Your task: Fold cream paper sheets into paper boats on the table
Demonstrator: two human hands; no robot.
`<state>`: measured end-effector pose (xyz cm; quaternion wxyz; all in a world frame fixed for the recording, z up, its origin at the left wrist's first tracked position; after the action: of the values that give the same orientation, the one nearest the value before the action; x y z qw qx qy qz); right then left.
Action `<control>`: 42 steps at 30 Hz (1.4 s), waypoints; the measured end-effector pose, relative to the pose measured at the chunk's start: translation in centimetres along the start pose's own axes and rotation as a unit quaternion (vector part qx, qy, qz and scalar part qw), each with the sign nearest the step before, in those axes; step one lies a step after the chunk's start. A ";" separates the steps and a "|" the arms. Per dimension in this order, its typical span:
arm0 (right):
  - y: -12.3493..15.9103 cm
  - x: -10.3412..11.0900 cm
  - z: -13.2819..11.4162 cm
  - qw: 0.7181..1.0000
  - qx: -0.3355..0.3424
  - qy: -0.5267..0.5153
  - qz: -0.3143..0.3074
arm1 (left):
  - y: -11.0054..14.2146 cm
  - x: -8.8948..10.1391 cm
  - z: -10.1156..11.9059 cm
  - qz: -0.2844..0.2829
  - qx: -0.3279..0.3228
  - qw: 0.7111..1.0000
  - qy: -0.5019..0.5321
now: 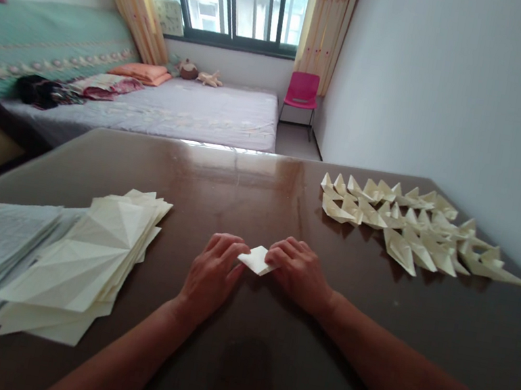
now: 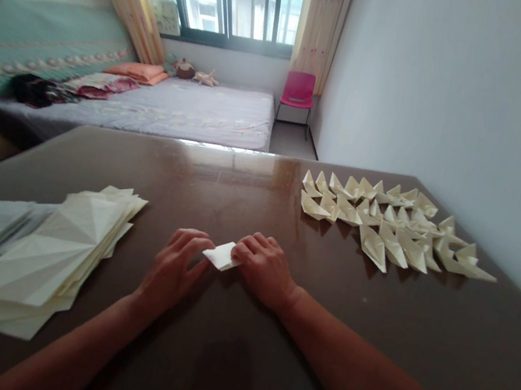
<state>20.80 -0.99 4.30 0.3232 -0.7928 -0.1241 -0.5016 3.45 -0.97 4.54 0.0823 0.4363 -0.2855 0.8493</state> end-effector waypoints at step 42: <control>0.0 -0.6 -0.5 0.980 -0.029 0.148 -0.130 | -0.2 -2.2 0.7 -0.157 -0.077 0.971 -0.165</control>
<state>20.19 -1.20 3.90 0.2467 -0.6961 -0.1619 -0.6544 5.34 -0.95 3.26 0.1994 0.6017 -0.2877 0.7180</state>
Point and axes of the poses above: each hand's wrist, its own y-axis away from the middle knuckle, its own x-axis out of the back of the hand, z = x × y, the point moved 4 cm from there along -y, towards the middle knuckle, and after that the axes turned 2 degrees about x, right-handed, at the moved point
